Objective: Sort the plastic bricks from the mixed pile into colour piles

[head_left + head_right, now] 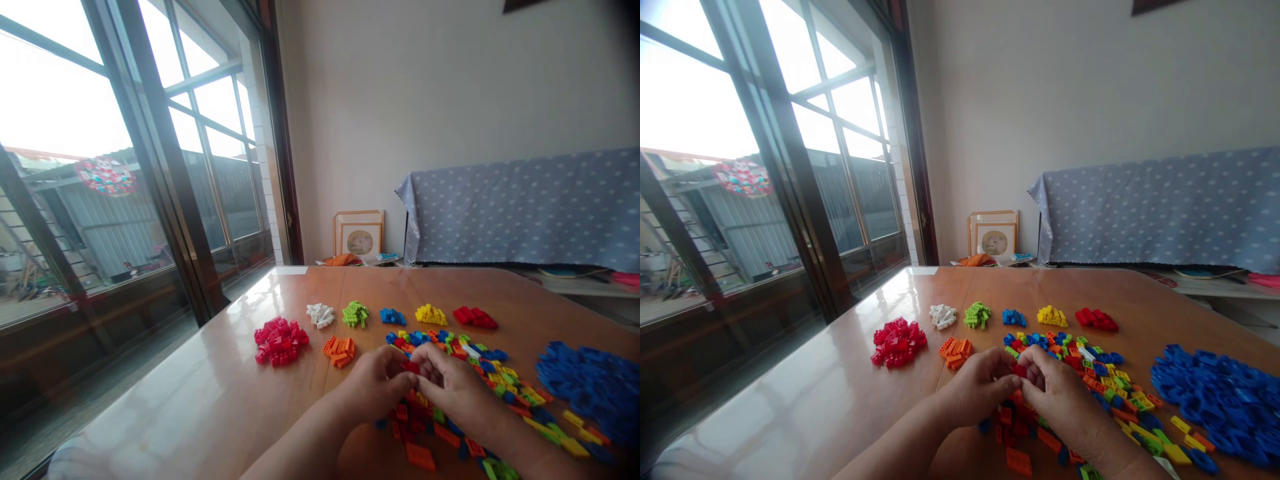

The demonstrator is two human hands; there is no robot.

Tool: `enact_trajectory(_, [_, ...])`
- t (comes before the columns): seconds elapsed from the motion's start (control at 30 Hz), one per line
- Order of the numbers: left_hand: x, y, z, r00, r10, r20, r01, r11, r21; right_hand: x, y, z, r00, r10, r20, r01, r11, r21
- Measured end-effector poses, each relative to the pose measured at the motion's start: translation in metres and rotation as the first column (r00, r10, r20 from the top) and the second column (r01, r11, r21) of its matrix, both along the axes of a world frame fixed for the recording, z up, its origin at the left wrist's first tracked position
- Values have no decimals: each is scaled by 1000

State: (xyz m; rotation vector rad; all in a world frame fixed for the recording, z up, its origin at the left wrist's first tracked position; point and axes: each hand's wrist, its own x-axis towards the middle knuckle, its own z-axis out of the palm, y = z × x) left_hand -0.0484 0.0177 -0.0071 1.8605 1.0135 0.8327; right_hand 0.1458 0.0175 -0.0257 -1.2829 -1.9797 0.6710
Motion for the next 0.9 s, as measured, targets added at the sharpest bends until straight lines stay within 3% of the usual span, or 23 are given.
enact_trajectory(0.1, [4,3,-5,993,32,112,-17,992,-125,-3,-1,-1,999,37,-29,-38,999,-19])
enact_trajectory(0.17, [3,6,-6,993,65,96,-52,991,-124,-3,-2,-3,997,56,-45,-58,998,-38])
enact_trajectory(0.23, [-5,10,-3,990,142,-10,-142,990,-18,-2,-1,-6,998,38,-53,-41,998,-44])
enact_trajectory(0.3, [-19,14,5,944,287,-160,-258,949,181,1,1,-8,999,-12,-32,10,999,-36])
enact_trajectory(0.37, [-40,19,16,843,454,-290,-339,865,371,7,3,-7,998,-68,9,68,997,-21])
enact_trajectory(0.43, [-63,23,28,685,625,-374,-429,762,486,12,6,-6,994,-104,34,105,994,-23])
enact_trajectory(0.5, [-84,26,37,507,751,-422,-522,658,543,16,7,-5,992,-123,25,123,992,-34])
enact_trajectory(0.6, [-108,30,41,302,837,-456,-640,533,554,18,9,-6,992,-128,-13,128,991,-32])
enact_trajectory(0.67, [-118,33,37,225,854,-469,-677,483,555,18,10,-7,992,-125,-31,124,992,-16])
enact_trajectory(0.9, [-131,49,17,67,897,-438,-745,337,576,21,11,-4,986,-164,-33,165,985,38])
